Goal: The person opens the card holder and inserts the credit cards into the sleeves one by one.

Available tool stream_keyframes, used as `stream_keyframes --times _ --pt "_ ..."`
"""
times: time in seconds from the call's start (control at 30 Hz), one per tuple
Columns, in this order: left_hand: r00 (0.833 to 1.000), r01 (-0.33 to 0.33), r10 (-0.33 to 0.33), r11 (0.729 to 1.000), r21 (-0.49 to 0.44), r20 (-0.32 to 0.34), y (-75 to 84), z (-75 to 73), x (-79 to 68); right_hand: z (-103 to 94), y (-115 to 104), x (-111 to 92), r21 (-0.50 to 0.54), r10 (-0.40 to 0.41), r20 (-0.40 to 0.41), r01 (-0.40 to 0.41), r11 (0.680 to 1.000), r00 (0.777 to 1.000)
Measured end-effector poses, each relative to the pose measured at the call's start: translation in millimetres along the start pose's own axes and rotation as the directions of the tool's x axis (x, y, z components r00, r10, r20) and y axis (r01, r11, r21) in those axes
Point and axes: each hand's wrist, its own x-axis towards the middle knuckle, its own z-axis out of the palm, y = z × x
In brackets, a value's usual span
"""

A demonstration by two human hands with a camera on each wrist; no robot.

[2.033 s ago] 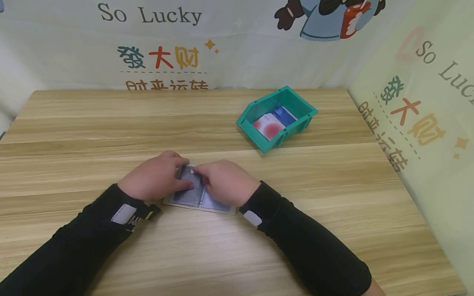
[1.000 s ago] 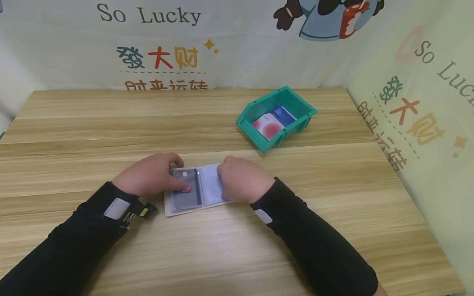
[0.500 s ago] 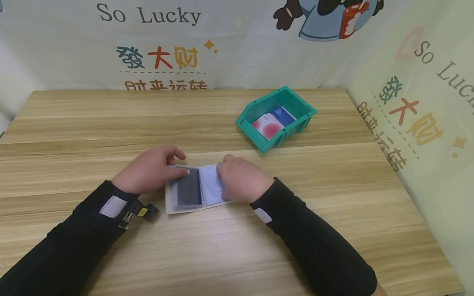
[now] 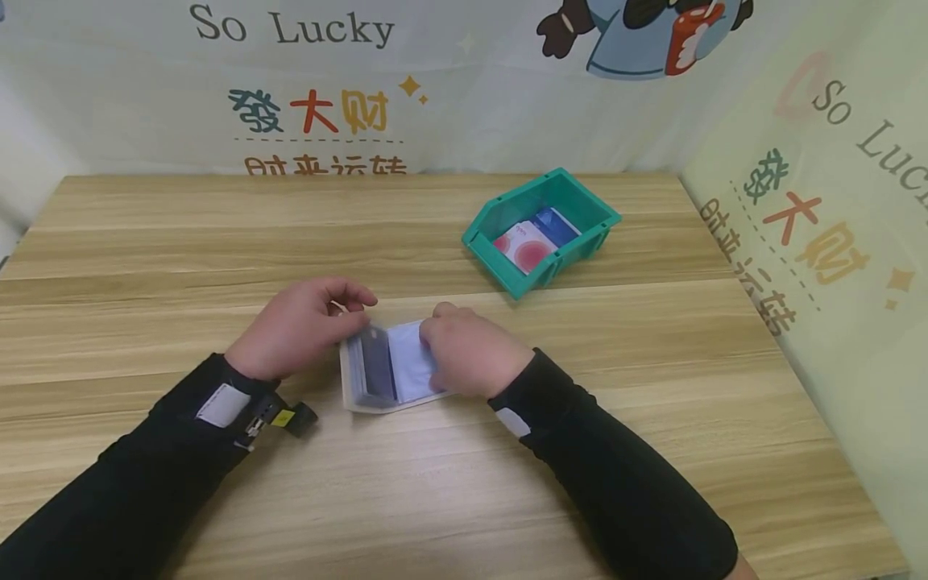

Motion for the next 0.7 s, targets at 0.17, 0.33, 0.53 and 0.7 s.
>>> stream_keyframes --times 0.17,0.33,0.53,0.7 --pt "1.0 0.004 -0.005 0.999 -0.051 -0.017 1.6 1.8 -0.5 -0.5 -0.5 -0.4 0.007 0.007 0.009 -0.007 1.0 1.0" --pt "0.999 -0.001 -0.003 0.997 -0.076 -0.041 2.6 4.2 -0.3 -0.2 -1.7 -0.7 0.02 -0.001 0.004 0.001 1.0 1.0" --pt "0.997 -0.029 0.02 0.994 -0.109 -0.079 2.6 8.2 0.9 3.7 -6.7 1.8 0.059 -0.026 -0.011 0.027 0.998 1.0" --pt "0.996 -0.045 0.034 0.991 -0.126 -0.086 3.6 11.9 1.6 5.1 -8.7 3.1 0.065 -0.041 -0.032 0.043 0.997 0.999"
